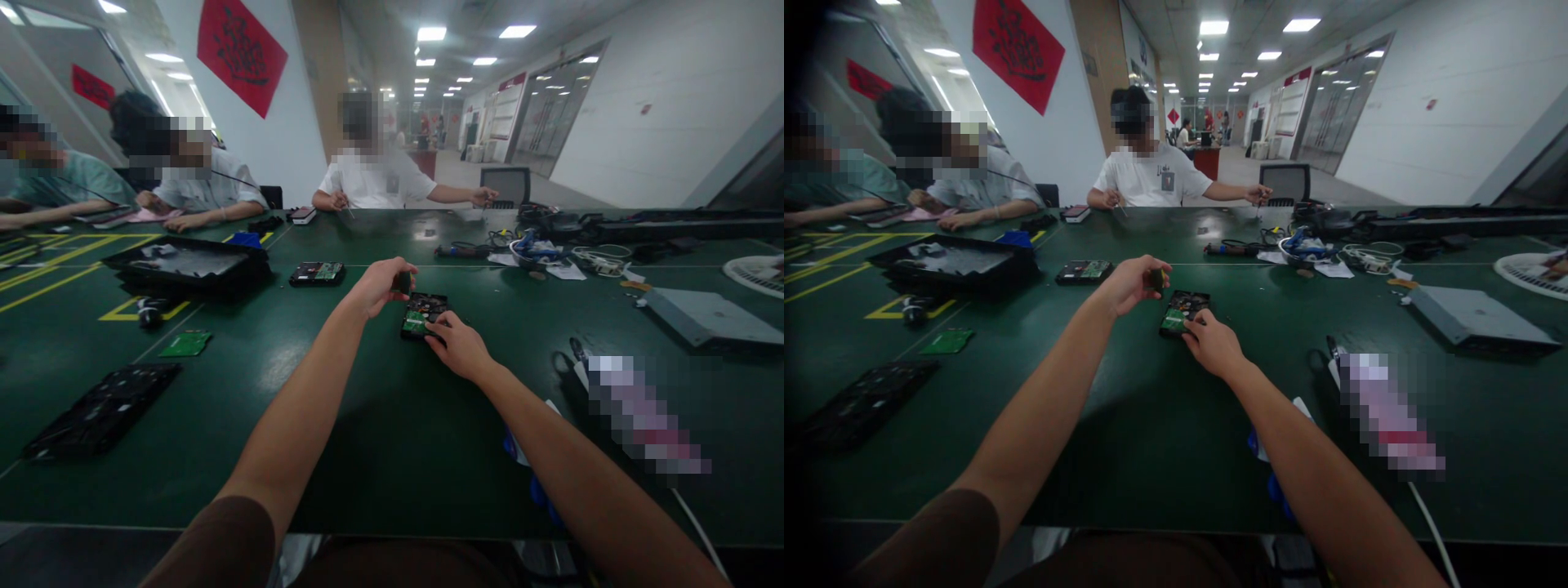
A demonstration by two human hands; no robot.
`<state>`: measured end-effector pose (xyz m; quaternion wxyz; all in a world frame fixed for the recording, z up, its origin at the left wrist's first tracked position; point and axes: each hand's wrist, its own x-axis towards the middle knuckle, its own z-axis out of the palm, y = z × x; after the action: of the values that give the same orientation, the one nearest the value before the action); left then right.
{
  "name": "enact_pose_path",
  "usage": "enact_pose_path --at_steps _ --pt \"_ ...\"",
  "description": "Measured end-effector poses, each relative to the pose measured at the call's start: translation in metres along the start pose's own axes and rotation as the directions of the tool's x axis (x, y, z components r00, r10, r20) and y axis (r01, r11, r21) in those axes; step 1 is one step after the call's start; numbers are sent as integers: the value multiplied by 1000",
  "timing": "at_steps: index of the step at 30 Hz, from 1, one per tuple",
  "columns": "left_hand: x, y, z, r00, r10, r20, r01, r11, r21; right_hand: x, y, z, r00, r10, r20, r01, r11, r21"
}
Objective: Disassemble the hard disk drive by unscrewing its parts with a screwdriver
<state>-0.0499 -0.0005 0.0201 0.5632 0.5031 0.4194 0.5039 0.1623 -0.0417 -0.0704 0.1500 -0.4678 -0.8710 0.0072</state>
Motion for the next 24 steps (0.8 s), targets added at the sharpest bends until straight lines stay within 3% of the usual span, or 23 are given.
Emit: enact_pose_path --at_steps 5,10,17,20,24 --pt "3 -3 1 999 -48 25 50 994 -102 0 0 1 1000 -4 -3 4 1000 0" --pt "2 -2 0 993 95 -74 -89 992 90 1 2 3 1000 -11 -6 11 1000 4" --pt "2 -3 0 996 -59 62 66 991 -118 1 2 4 1000 -10 -13 10 1000 -3" --pt "5 -4 -1 996 -74 45 80 986 -146 1 2 4 1000 -13 -18 13 1000 -6" --pt "7 -5 -3 999 -15 -33 14 999 -31 1 2 3 1000 -8 -8 8 1000 -7"
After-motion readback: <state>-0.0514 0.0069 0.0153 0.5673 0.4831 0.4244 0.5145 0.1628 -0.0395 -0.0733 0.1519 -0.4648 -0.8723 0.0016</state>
